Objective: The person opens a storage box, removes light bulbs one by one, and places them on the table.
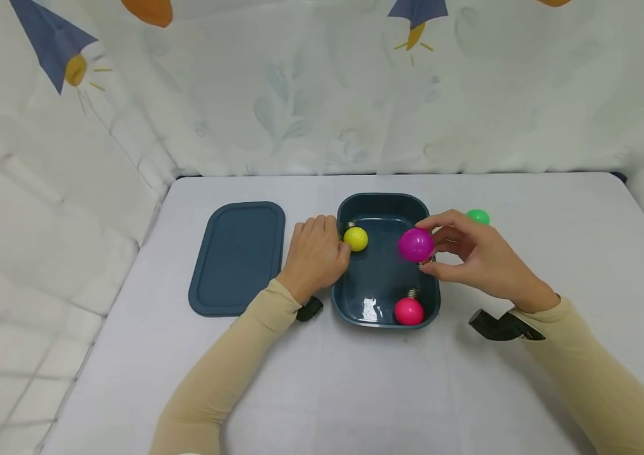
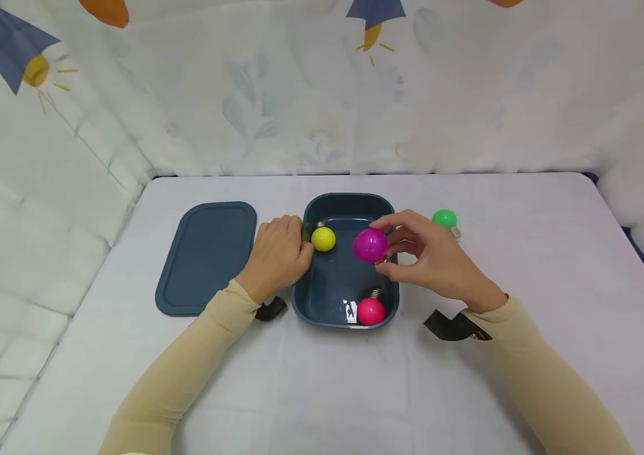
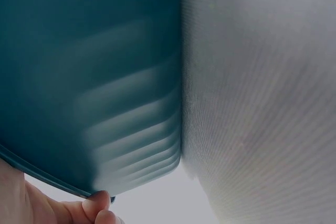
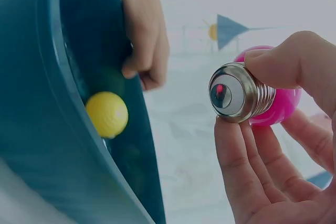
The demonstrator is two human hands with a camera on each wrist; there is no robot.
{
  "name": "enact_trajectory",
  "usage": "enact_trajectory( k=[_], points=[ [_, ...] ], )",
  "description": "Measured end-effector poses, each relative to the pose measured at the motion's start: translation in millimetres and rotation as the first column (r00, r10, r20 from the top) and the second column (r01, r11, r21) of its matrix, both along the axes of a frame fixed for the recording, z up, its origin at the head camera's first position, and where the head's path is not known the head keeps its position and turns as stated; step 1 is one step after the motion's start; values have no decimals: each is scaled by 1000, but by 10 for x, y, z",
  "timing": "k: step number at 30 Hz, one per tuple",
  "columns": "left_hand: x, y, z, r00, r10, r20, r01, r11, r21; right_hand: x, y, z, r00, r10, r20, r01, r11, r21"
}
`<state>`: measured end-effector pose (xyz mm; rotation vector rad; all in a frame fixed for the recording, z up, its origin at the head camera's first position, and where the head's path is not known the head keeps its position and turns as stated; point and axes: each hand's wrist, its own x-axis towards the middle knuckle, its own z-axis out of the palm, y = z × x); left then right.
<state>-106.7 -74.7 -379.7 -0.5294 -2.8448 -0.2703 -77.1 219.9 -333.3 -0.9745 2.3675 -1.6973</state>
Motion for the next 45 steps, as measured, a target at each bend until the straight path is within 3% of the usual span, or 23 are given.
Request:
enact_trajectory(
  k=[7, 13, 20, 27, 37, 45],
  points=[
    [4, -35, 13, 1000, 3, 5, -3, 1000, -2, -47, 155, 68, 996, -55, 64, 63, 990, -129],
    [14, -42, 24, 1000, 5, 10, -5, 1000, 0, -78, 273, 114, 979, -131, 157, 161, 966, -202],
    [18, -43, 17, 1000, -1, 5, 1, 1000, 7, -139, 431, 117, 964, -192, 184, 237, 932, -272],
    [16, -48, 18, 1000, -2, -9, 2, 1000, 19, -196, 545, 92, 956, -199, 217, 264, 906, -331],
    [15, -49, -1, 1000, -11, -19, 11, 1000, 27, -274, 681, 9, 924, -292, 248, 360, 885, -297],
    [2, -54, 1, 1000, -7, -8, 7, 1000, 15, -318, 771, -64, 906, -319, 278, 402, 855, -329]
  ],
)
